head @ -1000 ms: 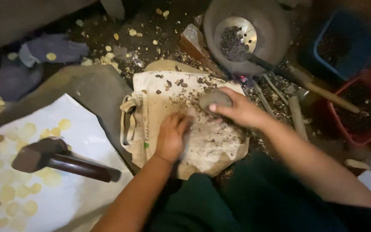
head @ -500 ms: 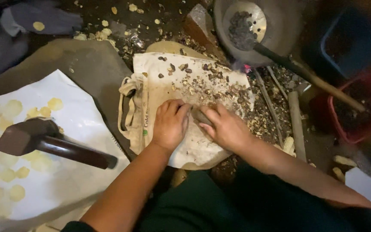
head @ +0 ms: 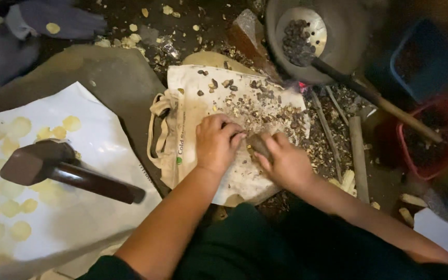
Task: Cracking melinjo nuts with a stone and flattening the seeds with a wooden mallet to make crackers.
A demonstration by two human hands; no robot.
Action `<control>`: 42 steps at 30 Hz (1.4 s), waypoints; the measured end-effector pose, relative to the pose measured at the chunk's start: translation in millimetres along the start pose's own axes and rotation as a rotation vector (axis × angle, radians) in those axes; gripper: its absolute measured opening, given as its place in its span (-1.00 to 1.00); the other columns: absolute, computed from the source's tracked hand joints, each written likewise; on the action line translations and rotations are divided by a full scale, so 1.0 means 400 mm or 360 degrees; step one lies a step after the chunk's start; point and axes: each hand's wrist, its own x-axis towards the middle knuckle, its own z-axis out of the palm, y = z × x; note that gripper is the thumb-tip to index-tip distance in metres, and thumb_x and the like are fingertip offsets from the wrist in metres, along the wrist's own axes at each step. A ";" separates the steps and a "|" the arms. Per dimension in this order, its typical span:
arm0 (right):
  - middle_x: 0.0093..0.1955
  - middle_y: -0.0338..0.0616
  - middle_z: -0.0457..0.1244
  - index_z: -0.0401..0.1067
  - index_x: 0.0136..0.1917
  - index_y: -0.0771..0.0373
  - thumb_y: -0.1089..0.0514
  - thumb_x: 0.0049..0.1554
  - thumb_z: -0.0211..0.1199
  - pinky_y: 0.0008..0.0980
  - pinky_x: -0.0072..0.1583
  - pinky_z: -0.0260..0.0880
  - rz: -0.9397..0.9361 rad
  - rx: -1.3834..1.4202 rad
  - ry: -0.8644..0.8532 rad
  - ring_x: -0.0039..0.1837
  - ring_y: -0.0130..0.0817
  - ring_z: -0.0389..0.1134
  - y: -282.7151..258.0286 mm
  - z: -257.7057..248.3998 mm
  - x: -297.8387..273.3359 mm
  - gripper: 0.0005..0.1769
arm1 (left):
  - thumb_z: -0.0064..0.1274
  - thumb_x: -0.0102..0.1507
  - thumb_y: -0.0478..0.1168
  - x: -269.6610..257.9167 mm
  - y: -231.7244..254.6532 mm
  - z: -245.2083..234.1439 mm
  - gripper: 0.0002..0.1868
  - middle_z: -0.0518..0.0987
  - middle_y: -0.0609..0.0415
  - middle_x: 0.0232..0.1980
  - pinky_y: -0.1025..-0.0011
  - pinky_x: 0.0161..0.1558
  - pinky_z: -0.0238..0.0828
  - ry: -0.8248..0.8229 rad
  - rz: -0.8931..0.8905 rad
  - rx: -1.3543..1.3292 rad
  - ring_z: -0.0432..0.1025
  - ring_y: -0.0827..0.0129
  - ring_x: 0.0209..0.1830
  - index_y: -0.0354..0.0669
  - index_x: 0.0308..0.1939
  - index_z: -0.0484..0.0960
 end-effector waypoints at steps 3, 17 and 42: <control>0.11 0.29 0.31 0.21 0.44 0.06 -0.16 0.22 0.19 0.29 0.08 0.43 0.0138 0.0362 -0.0066 0.10 0.41 0.42 0.020 -0.033 0.046 -0.40 | 0.36 0.10 0.05 -0.005 -0.002 0.022 -0.76 0.48 0.22 -0.01 0.09 0.14 0.26 -0.0048 0.0010 0.0112 0.36 0.16 0.17 0.26 -0.20 0.70; 0.14 0.37 0.33 0.20 0.43 0.18 -0.09 0.26 0.16 0.23 0.15 0.41 0.0174 0.0533 -0.0161 0.13 0.37 0.41 -0.013 -0.040 0.088 -0.43 | 0.12 0.31 -0.13 -0.024 -0.058 -0.018 -0.86 0.50 0.03 0.02 0.13 0.08 0.37 0.0088 -0.0023 -0.0007 0.42 0.03 0.10 0.08 -0.06 0.65; 0.15 0.30 0.34 0.18 0.42 0.06 -0.12 0.20 0.19 0.31 0.12 0.41 0.0116 0.0476 -0.0296 0.14 0.39 0.42 -0.065 -0.088 0.153 -0.41 | 0.16 0.30 -0.08 -0.053 -0.066 -0.039 -0.78 0.53 0.05 0.02 0.10 0.06 0.38 0.0169 -0.0026 0.0021 0.45 0.03 0.07 0.11 0.01 0.67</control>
